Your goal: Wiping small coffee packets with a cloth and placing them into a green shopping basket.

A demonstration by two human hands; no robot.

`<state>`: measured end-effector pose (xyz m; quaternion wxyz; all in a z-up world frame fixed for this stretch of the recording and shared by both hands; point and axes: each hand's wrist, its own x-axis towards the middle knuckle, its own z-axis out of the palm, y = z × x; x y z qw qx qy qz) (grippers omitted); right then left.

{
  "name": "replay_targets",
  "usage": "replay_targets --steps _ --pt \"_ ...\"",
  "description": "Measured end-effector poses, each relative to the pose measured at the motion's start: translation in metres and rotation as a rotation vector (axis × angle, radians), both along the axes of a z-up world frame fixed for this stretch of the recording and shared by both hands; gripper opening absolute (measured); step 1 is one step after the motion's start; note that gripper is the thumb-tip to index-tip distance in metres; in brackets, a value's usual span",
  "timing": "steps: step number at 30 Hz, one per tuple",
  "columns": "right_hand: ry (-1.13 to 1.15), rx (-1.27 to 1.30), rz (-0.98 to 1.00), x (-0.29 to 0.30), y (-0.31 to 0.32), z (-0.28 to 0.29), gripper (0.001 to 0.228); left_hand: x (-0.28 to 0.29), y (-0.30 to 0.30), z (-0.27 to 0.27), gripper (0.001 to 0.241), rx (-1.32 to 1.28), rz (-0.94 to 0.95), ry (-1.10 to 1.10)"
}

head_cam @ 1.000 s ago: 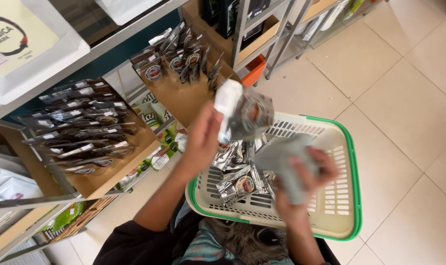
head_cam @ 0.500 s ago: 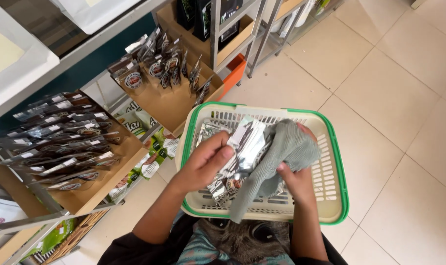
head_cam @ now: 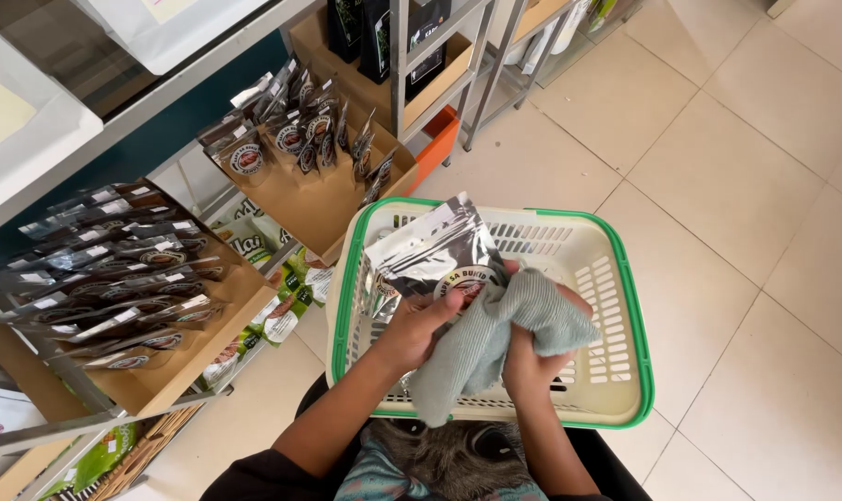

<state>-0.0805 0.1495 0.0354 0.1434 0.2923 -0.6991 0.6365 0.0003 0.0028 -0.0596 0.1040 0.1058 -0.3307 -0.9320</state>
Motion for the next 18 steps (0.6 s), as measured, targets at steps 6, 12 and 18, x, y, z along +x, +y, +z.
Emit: replay_targets --steps 6,12,18 --pt "-0.455 -0.398 -0.236 -0.047 0.013 -0.111 0.039 0.004 -0.009 0.132 0.071 0.123 -0.025 0.405" --pt "-0.235 -0.303 0.135 -0.011 0.002 -0.046 0.056 -0.004 -0.016 0.081 0.072 0.617 -0.054 0.575" --pt "0.023 -0.195 0.576 0.032 -0.009 0.028 0.081 -0.001 0.008 0.113 0.073 0.014 0.093 0.391"
